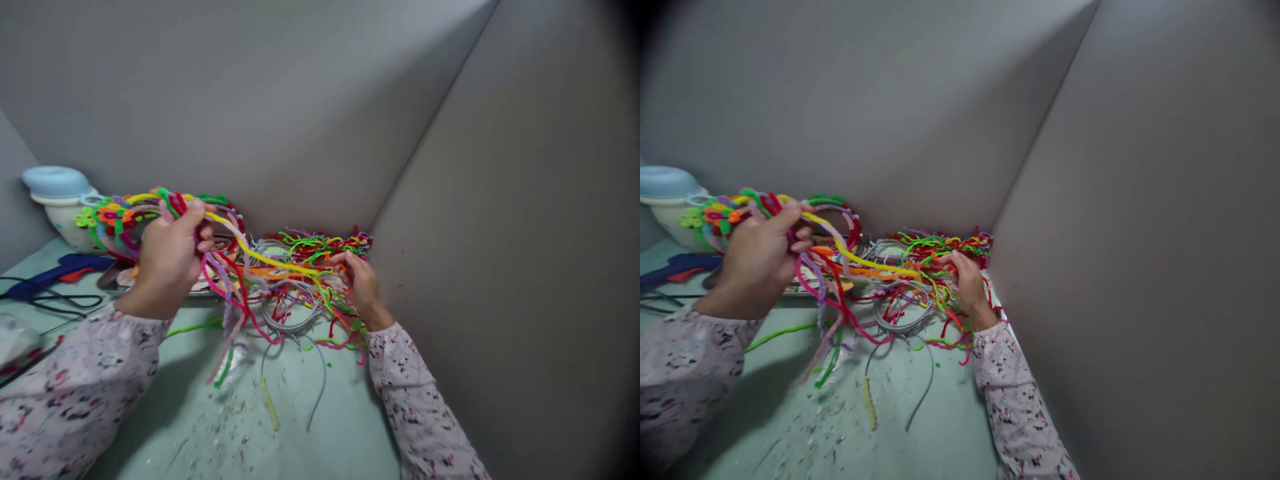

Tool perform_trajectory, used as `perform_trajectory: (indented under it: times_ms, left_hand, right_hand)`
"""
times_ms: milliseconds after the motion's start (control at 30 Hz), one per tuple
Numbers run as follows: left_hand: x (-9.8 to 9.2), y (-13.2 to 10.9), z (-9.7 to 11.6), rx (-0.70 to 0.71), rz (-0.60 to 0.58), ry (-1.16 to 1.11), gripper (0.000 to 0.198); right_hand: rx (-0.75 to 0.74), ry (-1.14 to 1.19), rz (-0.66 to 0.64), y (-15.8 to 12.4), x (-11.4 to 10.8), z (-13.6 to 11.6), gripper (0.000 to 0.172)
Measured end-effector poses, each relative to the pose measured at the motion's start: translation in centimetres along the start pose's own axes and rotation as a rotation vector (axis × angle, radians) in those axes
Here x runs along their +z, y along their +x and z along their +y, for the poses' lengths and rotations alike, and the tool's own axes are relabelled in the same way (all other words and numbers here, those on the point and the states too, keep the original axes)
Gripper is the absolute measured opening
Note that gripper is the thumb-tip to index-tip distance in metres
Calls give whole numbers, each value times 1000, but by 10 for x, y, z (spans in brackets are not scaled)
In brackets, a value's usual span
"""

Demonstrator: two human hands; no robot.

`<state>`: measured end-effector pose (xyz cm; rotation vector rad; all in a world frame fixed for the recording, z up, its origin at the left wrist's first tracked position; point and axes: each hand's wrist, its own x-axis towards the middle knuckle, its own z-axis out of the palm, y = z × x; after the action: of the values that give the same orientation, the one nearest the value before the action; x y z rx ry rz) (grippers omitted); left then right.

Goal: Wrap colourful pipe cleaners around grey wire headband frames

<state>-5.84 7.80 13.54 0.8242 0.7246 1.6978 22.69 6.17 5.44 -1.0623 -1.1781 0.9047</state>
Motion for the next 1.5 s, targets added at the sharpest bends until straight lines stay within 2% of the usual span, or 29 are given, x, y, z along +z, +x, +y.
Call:
perform_trajectory:
  times_ms: [33,100,200,333,433,533,600,700,800,933,1100,1200,1367,1500]
  left_hand:
    - [-2,3,3,74,12,19,13]
    - [-4,6,6,128,-6,64,14]
    - [2,2,-1,12,-79,118,22]
    - [19,-23,-23,-209,-275,122,21]
    - [26,-43,-39,-244,-349,123,24]
    - [26,-56,-52,-266,-423,248,22]
    - [25,-60,-59,-282,-437,312,24]
    - [24,-60,-64,-296,-381,327,25]
    - [23,-51,-60,-272,-292,219,24]
    - [22,-34,-46,-197,-169,33,16]
    - [19,-22,-32,-158,-172,-128,17]
    - [17,-18,-22,-129,-174,-210,22]
    - [14,-12,-5,-89,-85,-270,25]
    - [10,-8,-3,-68,-105,-257,25]
  right_hand:
    - [-22,-15,38,3,-5,1,36]
    - [-49,4,89,7,-12,0,26]
    - [-49,64,83,7,-11,-8,21]
    - [-54,49,-33,-8,14,-27,23]
    - [-3,0,-154,-23,37,-39,18]
    - [30,-77,-224,-34,56,-43,17]
    - [34,-118,-243,-40,65,-42,16]
    - [41,-141,-300,-44,71,-40,17]
    - [-6,-232,-412,-40,63,-39,21]
    - [-62,-376,-506,-24,38,-34,31]
    - [-112,-471,-564,-5,12,-20,36]
    - [-153,-531,-580,0,3,-8,34]
    - [-78,-574,-509,5,-14,7,33]
    - [14,-603,-562,9,-25,10,34]
